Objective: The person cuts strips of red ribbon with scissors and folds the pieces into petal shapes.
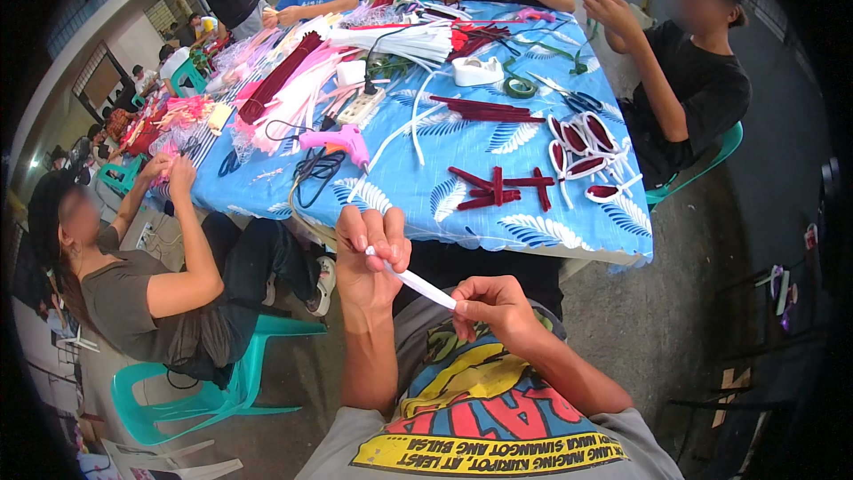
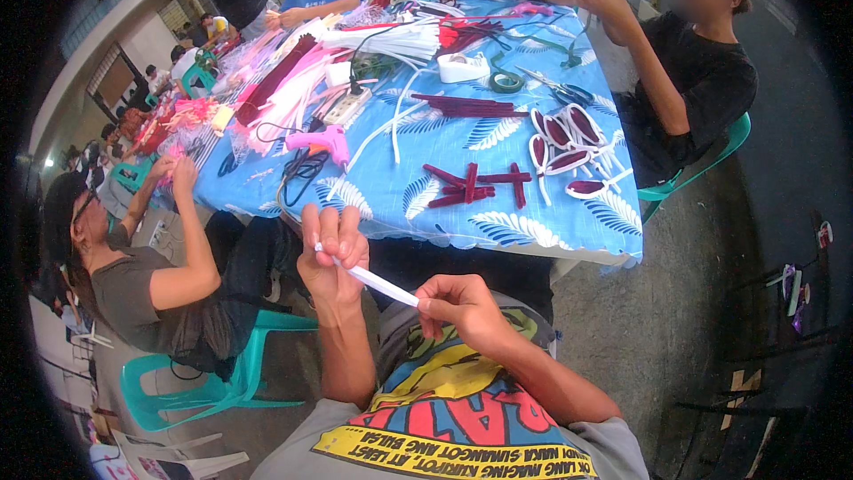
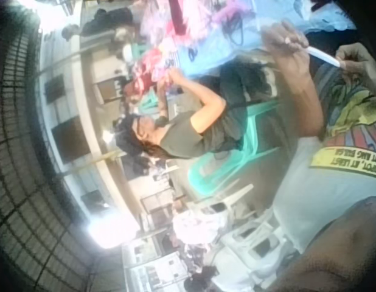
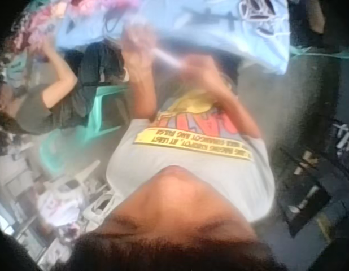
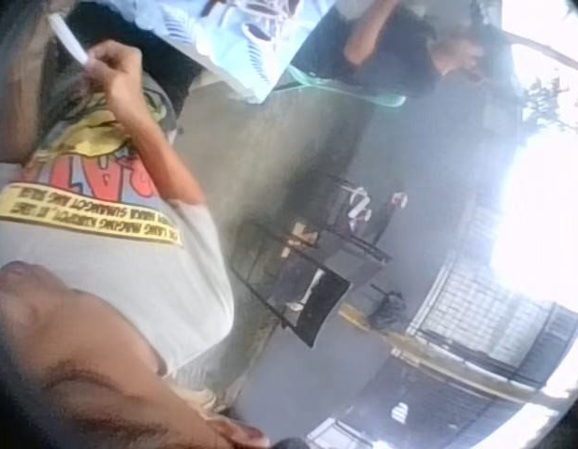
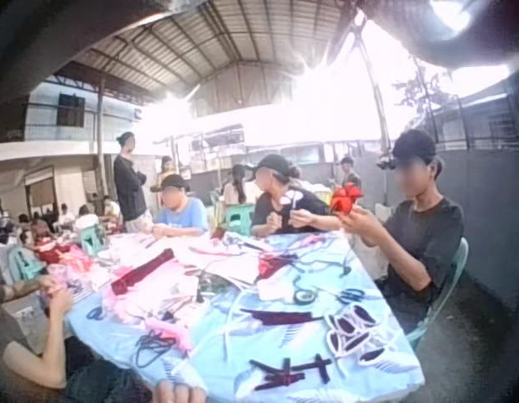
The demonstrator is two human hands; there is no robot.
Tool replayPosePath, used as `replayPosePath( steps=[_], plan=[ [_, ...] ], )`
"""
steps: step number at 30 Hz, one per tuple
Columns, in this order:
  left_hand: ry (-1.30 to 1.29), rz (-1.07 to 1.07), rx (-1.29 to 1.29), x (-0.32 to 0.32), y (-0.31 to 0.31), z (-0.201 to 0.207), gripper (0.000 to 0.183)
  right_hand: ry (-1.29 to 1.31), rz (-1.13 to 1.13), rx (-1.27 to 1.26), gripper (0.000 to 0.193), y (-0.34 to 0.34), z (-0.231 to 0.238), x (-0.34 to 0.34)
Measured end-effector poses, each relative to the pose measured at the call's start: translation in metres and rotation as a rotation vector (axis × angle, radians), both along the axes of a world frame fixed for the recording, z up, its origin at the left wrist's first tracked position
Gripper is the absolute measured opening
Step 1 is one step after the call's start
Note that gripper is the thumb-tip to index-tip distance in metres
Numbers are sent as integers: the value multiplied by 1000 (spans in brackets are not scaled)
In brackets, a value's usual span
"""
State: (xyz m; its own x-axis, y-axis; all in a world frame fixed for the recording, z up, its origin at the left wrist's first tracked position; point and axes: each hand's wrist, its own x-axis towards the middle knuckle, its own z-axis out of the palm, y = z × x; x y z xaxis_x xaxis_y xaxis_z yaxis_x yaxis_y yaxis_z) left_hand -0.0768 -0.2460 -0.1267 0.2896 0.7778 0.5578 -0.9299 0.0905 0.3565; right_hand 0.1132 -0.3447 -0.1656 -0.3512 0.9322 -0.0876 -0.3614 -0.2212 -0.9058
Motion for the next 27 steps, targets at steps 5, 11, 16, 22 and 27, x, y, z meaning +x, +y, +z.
replayPosePath(
  steps=[5,11,16,22,27],
  plan=[
    [-83,5,34,6,-7,6,32,-21,5,-14,10,-2,0,2],
    [214,214,-36,15,-9,11,19,-47,-143,58,12,0,0,1],
    [454,467,-29,20,-10,8,14,-149,-260,122,13,2,8,1],
    [407,511,-57,17,-9,8,7,-845,-727,625,10,39,44,20],
    [425,495,-67,18,-14,10,10,-1430,-752,640,20,99,60,44]
  ],
)
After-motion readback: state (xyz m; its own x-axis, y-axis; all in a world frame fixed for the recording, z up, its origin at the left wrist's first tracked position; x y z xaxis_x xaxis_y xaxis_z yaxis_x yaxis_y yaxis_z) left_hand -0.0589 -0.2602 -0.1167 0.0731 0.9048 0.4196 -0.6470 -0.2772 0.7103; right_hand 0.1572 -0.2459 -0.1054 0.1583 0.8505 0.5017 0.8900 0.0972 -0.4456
